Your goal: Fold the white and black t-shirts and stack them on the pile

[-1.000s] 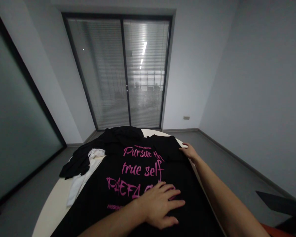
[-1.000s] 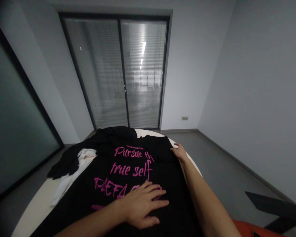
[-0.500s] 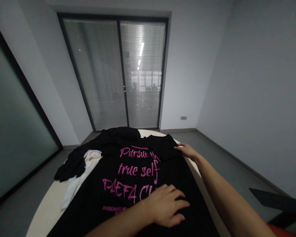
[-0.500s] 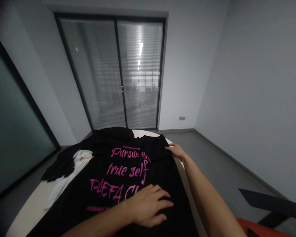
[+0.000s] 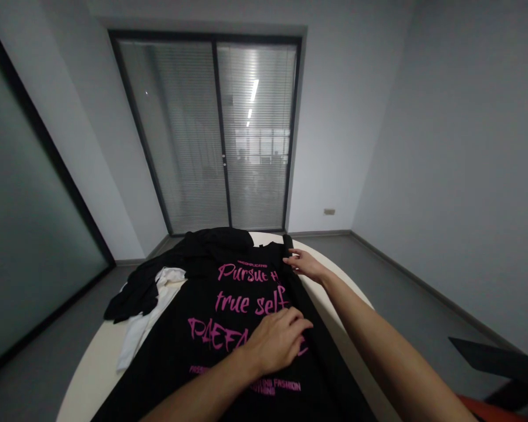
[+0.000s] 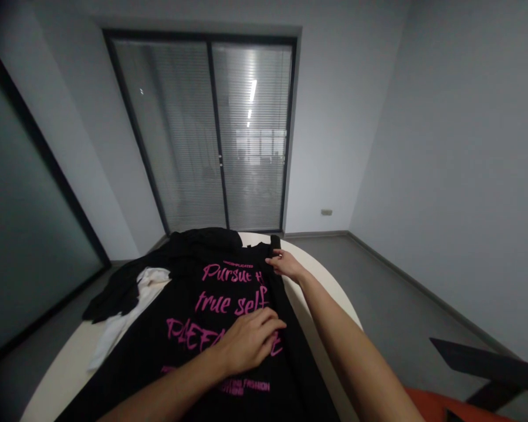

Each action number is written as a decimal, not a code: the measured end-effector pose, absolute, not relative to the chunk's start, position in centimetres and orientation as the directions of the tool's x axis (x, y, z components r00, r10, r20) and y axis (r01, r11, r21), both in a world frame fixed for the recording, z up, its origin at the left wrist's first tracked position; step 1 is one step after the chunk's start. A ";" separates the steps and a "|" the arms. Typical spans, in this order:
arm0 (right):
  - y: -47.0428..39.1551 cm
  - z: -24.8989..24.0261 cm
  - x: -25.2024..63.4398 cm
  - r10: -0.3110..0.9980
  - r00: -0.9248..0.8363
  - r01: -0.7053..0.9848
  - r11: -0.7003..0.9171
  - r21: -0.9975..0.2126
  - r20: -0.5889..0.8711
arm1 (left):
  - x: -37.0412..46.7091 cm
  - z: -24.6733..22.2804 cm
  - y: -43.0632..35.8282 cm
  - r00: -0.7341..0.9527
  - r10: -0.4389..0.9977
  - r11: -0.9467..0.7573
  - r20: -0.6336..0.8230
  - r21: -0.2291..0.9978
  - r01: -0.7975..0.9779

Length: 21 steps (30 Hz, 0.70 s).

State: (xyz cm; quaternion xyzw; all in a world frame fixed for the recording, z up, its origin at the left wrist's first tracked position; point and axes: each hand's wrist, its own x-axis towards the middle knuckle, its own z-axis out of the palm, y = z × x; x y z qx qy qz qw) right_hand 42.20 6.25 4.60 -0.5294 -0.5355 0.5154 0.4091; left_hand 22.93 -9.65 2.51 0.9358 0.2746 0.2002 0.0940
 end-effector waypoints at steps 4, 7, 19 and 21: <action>5.6 3.3 40.9 0.936 -0.296 0.088 -0.171 -0.981 -0.190 | 22.8 2.6 -10.7 0.902 0.345 -0.938 0.260 0.070 0.339; 5.4 2.5 41.1 0.896 -0.391 0.116 -0.181 -0.977 -0.212 | 22.9 2.3 -10.8 0.918 0.322 -0.945 0.230 0.015 0.328; 5.4 0.2 42.2 0.910 -0.385 0.283 -0.040 -0.958 -0.152 | 24.4 3.8 -10.9 0.954 0.257 -0.954 0.158 0.201 0.224; 5.2 -0.2 42.3 0.907 -0.401 0.277 -0.016 -0.961 -0.130 | 23.6 4.1 -11.0 0.960 0.247 -0.951 0.132 0.226 0.214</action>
